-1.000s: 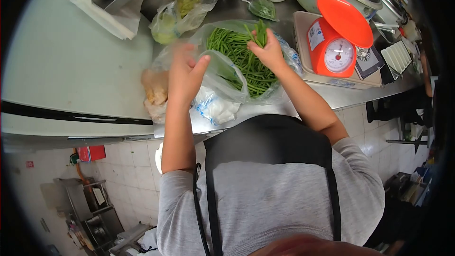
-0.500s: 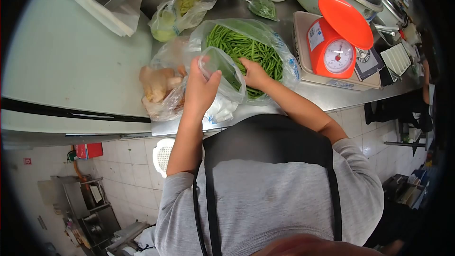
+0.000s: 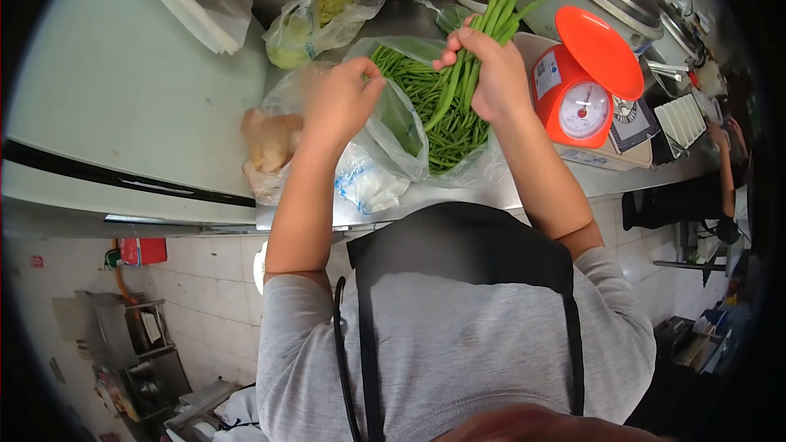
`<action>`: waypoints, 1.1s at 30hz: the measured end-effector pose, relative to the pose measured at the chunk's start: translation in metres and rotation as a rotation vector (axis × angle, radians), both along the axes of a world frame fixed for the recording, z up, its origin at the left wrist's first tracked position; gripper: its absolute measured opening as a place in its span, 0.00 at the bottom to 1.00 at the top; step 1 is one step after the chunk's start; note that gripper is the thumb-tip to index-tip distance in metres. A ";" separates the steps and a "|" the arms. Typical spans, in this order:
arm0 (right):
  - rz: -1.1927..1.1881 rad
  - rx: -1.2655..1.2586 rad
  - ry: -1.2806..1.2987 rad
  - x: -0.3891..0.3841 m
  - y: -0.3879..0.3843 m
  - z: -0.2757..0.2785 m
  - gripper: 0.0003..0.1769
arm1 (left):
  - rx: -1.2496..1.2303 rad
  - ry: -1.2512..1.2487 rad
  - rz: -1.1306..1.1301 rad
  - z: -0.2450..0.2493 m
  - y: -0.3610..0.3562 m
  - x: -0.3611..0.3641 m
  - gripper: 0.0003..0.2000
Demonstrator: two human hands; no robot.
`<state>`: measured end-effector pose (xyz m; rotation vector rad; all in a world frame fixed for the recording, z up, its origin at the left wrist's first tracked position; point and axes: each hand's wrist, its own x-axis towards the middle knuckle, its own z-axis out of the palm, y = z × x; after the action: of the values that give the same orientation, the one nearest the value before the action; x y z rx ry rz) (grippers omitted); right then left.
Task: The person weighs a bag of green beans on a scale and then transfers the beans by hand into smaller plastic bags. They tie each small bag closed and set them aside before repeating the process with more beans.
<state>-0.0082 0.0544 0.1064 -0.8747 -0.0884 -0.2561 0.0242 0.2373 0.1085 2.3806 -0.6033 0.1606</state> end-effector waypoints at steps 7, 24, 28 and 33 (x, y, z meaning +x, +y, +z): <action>-0.222 -0.897 -0.958 -0.018 0.052 -0.027 0.14 | -0.144 0.180 -0.021 -0.012 -0.004 0.010 0.08; 0.005 -0.816 -0.628 -0.021 0.075 -0.071 0.18 | -0.685 0.480 -0.147 -0.029 0.001 0.006 0.04; 0.003 -1.033 -0.134 -0.009 0.067 -0.084 0.13 | -0.604 0.499 -0.155 -0.041 0.010 0.006 0.03; 0.028 -1.060 -0.067 -0.001 0.060 -0.071 0.14 | -0.776 0.499 -0.124 -0.046 0.005 0.004 0.03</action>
<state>-0.0094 0.1139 0.0355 -1.9162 -0.3151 -0.2043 0.0286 0.2419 0.0627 1.5399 -0.3520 -0.2178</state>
